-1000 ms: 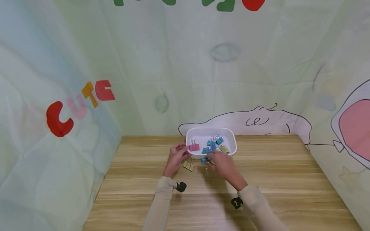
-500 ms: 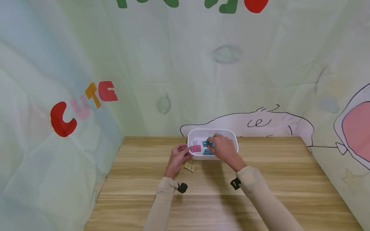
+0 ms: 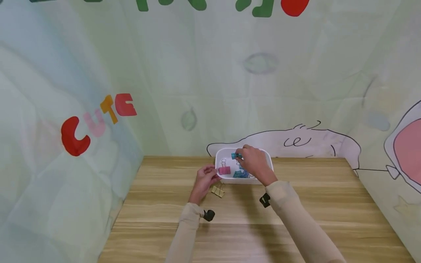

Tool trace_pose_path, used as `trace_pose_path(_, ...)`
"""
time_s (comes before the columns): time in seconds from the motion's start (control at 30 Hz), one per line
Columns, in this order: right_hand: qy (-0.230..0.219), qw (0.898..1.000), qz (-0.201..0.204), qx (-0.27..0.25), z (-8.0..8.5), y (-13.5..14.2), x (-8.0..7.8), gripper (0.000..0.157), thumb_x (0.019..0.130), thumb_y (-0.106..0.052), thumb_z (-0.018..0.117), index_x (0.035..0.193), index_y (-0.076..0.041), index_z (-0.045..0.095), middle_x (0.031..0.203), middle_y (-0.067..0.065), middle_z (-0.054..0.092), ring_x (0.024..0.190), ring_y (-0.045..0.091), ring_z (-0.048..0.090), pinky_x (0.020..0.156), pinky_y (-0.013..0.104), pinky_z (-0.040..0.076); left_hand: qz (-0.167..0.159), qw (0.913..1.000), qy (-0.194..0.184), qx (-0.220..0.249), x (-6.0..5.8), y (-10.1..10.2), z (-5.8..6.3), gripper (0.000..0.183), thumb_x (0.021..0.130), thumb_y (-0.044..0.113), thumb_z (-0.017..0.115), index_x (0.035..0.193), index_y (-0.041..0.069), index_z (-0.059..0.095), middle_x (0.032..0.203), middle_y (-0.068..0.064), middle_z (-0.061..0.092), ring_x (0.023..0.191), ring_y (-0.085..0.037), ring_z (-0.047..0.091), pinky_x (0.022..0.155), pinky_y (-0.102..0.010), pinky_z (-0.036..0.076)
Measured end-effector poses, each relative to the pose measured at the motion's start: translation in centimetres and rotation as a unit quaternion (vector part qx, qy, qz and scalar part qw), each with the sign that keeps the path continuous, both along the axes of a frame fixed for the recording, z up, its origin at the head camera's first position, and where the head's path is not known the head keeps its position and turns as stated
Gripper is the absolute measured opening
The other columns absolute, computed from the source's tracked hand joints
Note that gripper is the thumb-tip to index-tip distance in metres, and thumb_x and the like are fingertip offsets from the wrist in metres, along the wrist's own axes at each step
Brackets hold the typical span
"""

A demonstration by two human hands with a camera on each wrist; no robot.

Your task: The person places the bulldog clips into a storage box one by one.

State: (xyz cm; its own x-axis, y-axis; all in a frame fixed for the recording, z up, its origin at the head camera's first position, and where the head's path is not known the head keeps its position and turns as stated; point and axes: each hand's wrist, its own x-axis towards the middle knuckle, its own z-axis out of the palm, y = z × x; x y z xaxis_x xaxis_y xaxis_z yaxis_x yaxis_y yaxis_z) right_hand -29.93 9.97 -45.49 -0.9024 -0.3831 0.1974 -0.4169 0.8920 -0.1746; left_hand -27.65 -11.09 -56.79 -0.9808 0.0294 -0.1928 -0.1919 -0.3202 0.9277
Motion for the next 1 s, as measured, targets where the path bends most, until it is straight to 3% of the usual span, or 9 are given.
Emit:
trace_pose_path(0.17, -0.007, 1.0, -0.019, -0.015, -0.1, 0.1, -0.2, 0.03, 0.096, -0.025, 0.077, 0.123, -0.012, 0.076, 0.105, 0.011, 0.072, 0.079, 0.024, 0.062, 0.065, 0.037, 0.061, 0.001, 1.0, 0.004, 0.0, 0.0, 0.0, 0.0, 0.033, 0.105, -0.001, 0.055, 0.133, -0.015, 0.048, 0.117, -0.026, 0.053, 0.09, -0.023, 0.064, 0.083, -0.03, 0.064)
trace_pose_path(0.4, -0.029, 0.999, -0.027, -0.022, -0.8, 0.0, 0.2, 0.059, 0.094, -0.032, 0.079, 0.148, -0.017, 0.058, 0.132, 0.017, 0.067, 0.087, 0.028, 0.068, 0.069, 0.04, 0.064, 0.0, 1.0, 0.007, 0.006, -0.1, 0.1, -0.1, 0.032, 0.105, -0.003, 0.055, 0.133, -0.017, 0.048, 0.116, -0.024, 0.053, 0.089, -0.021, 0.064, 0.082, -0.03, 0.064)
trace_pose_path(0.67, -0.015, 0.999, 0.001, -0.031, -1.2, -1.0, 2.2, 0.054, 0.094, -0.038, 0.078, 0.141, -0.016, 0.064, 0.128, 0.015, 0.068, 0.093, 0.031, 0.071, 0.073, 0.049, 0.065, 0.002, 1.0, 0.004, 0.001, -0.1, 0.0, 0.0, 0.032, 0.105, -0.002, 0.056, 0.133, -0.015, 0.049, 0.113, -0.021, 0.054, 0.09, -0.023, 0.065, 0.083, -0.032, 0.064)
trace_pose_path(1.0, 0.003, 0.999, 0.033, -0.032, -2.5, -2.0, 4.6, 0.05, 0.093, -0.037, 0.08, 0.136, -0.016, 0.067, 0.12, 0.014, 0.071, 0.093, 0.031, 0.072, 0.073, 0.048, 0.065, -0.001, 0.9999, 0.011, 0.002, -0.1, 0.0, -0.3, 0.033, 0.104, -0.002, 0.056, 0.133, -0.016, 0.049, 0.114, -0.022, 0.054, 0.089, -0.021, 0.064, 0.089, -0.036, 0.063)
